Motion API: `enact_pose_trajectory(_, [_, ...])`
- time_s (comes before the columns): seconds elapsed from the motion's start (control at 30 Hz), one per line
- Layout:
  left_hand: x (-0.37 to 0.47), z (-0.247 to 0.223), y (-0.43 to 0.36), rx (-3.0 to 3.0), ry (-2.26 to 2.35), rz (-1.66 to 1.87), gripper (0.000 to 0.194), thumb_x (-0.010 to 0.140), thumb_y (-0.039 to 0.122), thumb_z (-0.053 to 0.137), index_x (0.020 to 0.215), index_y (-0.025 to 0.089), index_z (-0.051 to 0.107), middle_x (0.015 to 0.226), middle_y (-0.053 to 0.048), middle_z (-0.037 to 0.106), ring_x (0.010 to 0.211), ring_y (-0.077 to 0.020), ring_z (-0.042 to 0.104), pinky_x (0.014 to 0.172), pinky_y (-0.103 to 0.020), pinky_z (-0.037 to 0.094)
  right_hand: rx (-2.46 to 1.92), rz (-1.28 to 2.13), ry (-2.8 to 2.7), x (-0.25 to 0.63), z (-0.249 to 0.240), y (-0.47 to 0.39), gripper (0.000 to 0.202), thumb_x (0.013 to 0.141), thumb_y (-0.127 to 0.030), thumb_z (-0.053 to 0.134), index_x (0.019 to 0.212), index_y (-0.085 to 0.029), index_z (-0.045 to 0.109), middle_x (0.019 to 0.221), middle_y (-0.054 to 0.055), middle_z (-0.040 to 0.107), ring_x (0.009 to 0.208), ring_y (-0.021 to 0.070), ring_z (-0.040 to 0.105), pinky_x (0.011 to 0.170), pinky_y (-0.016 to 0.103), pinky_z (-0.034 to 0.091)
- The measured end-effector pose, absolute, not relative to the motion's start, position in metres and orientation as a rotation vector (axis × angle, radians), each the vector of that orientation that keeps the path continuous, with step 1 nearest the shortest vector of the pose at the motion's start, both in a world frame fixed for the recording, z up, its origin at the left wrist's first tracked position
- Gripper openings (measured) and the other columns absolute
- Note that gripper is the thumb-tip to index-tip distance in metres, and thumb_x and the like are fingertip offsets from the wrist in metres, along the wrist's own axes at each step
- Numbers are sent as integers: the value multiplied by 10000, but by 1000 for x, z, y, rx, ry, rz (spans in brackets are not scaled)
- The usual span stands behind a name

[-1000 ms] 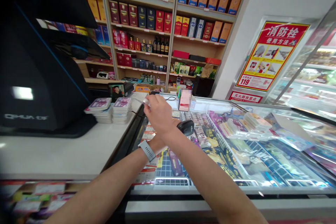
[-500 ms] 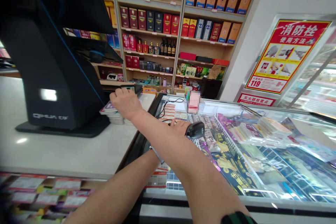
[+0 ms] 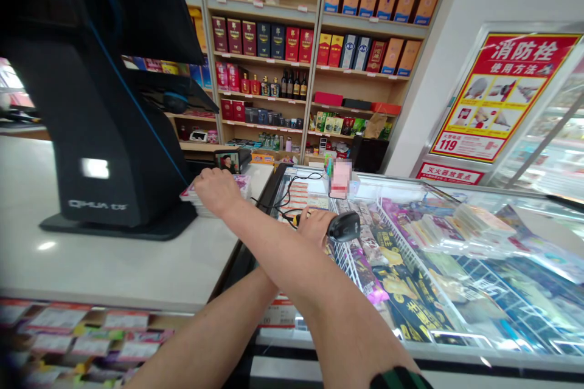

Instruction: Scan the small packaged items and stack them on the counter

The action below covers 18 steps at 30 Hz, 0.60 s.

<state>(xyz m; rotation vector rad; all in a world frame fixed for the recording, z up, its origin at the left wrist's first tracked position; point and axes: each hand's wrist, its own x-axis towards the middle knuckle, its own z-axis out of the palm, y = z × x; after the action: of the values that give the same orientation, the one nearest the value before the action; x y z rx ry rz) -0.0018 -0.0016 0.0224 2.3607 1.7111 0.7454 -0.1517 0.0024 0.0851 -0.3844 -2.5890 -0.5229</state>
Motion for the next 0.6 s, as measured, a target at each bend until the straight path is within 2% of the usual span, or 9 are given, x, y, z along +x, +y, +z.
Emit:
enact_pose_trajectory(0.17, [-3,22,0,2349,1695,733,523,868,112,502,1377,224,533,1453,-113,614,1392,-279,521,1264,-603,209,-394,-528,-2585,-137,93,-5,268,1045,-126,432,1106,-120,693,1111,140,678,1089,259,637,895,378,481])
enact_pose_trajectory(0.43, [-8,14,4,2403,1674,811,424,959,298,527,1371,202,555,1412,-116,638,1349,-277,551,1240,-562,271,-434,-546,-2505,-84,105,-6,276,1056,-155,413,1085,-140,687,1087,120,682,1062,263,624,893,390,462])
enact_pose_trajectory(0.53, [-8,8,3,2447,1632,914,404,988,280,485,1385,230,541,1416,-80,628,1357,-255,536,1257,-535,258,-496,-537,-2473,-53,106,0,234,1053,-183,456,1073,-154,687,1077,111,684,1049,250,614,893,381,453])
enact_pose_trajectory(0.6, [-7,5,2,2461,1614,976,391,991,234,466,1373,246,549,1388,-58,634,1332,-239,544,1245,-480,306,-556,-526,-2442,-30,106,4,209,1049,-206,487,1070,-158,689,1072,111,685,1049,245,608,898,375,447])
